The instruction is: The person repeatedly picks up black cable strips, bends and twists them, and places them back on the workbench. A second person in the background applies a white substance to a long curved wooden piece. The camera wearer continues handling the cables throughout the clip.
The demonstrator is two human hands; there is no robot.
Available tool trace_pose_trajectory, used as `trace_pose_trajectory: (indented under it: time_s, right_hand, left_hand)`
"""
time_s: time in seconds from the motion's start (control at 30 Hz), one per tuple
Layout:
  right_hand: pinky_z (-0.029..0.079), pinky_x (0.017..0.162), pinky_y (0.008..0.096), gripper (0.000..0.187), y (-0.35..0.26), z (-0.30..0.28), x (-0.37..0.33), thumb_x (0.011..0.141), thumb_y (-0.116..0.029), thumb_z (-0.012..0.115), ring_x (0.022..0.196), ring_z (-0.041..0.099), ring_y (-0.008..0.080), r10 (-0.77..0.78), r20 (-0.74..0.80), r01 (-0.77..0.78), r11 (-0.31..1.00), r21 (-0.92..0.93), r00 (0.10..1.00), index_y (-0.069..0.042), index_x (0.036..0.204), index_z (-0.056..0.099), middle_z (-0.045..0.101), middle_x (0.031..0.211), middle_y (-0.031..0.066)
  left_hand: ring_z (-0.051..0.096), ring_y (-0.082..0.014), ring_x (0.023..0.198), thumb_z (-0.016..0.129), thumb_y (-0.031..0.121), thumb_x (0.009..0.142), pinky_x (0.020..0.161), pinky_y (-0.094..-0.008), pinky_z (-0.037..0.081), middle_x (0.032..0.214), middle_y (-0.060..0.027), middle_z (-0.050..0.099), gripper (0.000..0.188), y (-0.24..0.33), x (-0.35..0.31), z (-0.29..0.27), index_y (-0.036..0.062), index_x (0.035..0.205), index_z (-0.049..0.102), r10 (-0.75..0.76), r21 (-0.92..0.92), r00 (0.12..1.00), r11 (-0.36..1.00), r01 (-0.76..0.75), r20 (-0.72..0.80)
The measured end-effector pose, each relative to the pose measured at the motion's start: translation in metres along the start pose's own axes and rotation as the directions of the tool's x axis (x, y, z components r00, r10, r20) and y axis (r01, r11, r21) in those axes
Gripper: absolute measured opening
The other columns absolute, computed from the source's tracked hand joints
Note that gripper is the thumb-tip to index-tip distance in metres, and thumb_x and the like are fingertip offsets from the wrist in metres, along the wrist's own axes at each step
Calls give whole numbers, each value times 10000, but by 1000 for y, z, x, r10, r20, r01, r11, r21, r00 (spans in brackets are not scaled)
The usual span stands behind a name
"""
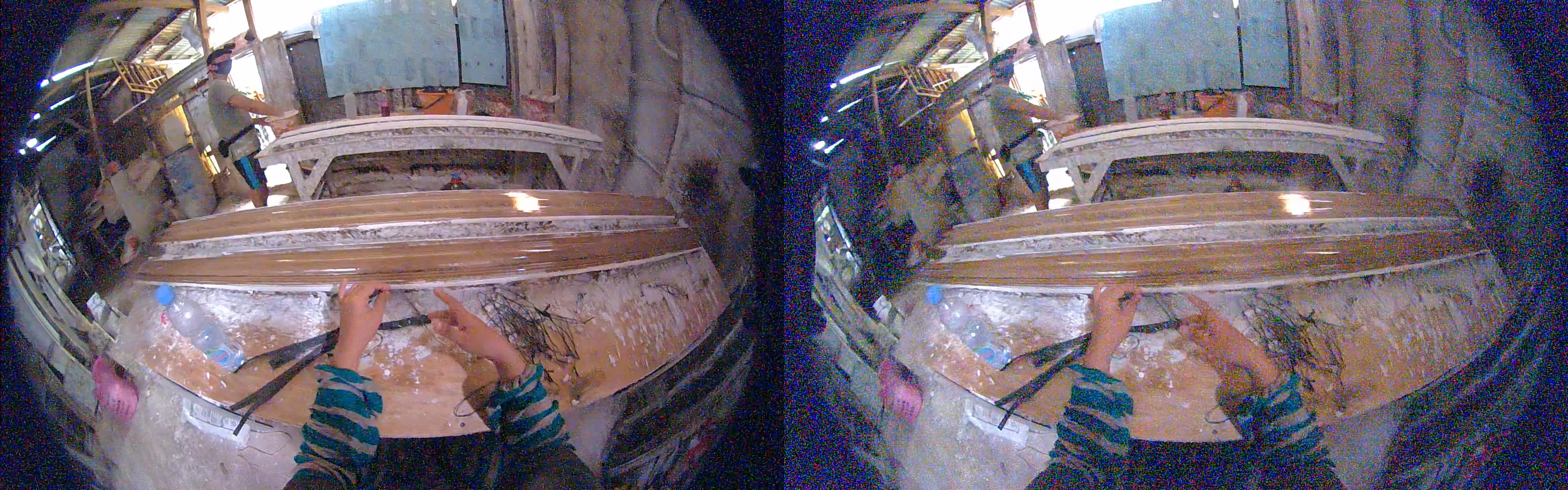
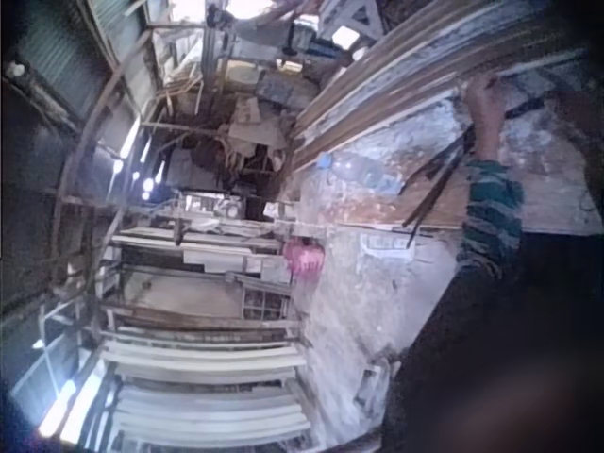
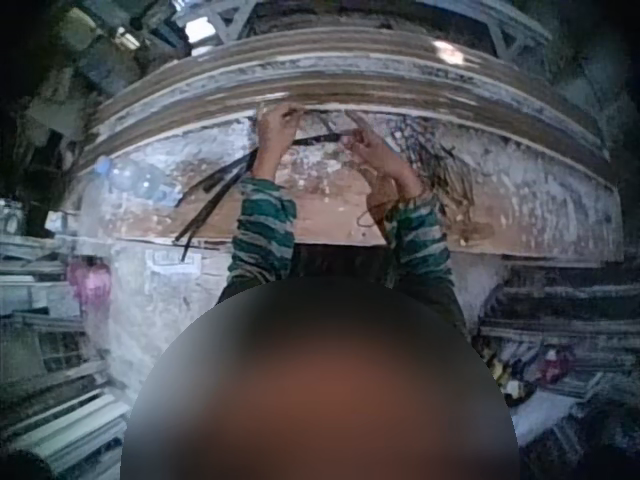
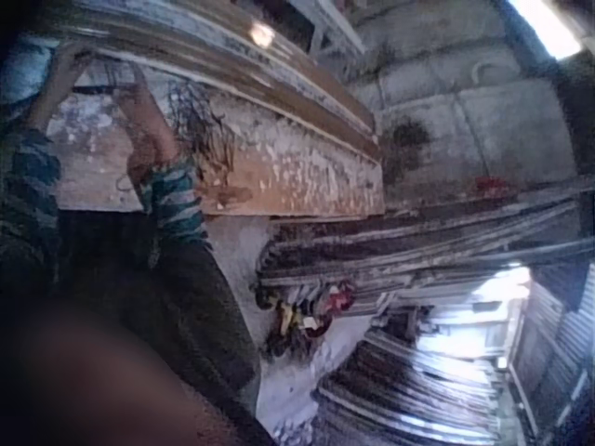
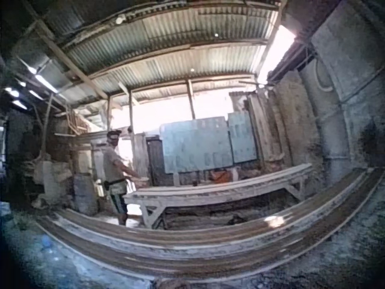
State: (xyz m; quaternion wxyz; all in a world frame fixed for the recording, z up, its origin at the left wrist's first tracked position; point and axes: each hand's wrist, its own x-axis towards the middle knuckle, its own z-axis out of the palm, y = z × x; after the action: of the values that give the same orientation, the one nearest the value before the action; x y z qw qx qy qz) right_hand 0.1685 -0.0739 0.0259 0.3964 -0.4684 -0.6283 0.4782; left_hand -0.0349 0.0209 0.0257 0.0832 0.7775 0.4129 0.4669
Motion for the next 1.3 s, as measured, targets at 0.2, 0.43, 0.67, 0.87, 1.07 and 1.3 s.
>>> trace_pose_trajectory:
  time_s: [0.2,0.43,0.67,0.87,1.07,1.3]
  right_hand:
    - [436,733,297,586,8,8,3,851,-268,543,821,529,150,10,201,3,998,-65,980,-74,1321,251,569,924,98]
    - [431,624,232,255,11,-6,5,851,-153,524,675,509,94,-40,55,44,997,-65,998,-27,1074,528,548,744,23]
    - [371,549,217,177,0,-24,-4,851,-210,528,534,416,74,0,-195,29,989,142,981,-40,823,565,466,608,-23]
    - [378,568,241,189,-1,-34,-6,852,-266,526,529,400,82,-83,-303,233,832,503,949,-91,783,520,429,572,-38]
    - [426,622,281,173,6,-44,-5,840,-281,542,550,436,98,-123,-375,372,589,718,919,-109,841,524,440,585,-46]
    - [453,689,297,224,0,-48,-8,832,-243,556,603,513,103,-229,-394,454,522,722,890,-112,1007,510,513,656,-54]
  left_hand:
    - [578,-230,817,630,65,704,768,-318,431,804,-93,627,96,-4,3,-8,53,799,626,-28,-89,987,996,14,-156]
    - [603,-226,775,578,111,784,722,-291,450,819,-115,635,125,-14,4,-14,28,860,634,-300,-220,937,941,259,-180]
    - [586,-174,712,558,113,801,665,-270,443,803,-101,630,149,-27,6,-18,21,896,627,-298,-302,937,924,234,-185]
    - [384,-52,493,513,102,795,437,-188,288,638,5,505,119,-26,6,-22,57,881,582,-414,-837,872,355,417,260]
    - [321,-24,470,542,58,767,408,-176,230,657,38,487,107,-23,4,-31,87,870,546,-219,-853,857,143,501,467]
    - [331,-14,474,634,135,762,419,-172,240,651,73,510,103,-13,3,-23,101,848,588,-322,-688,837,477,547,443]
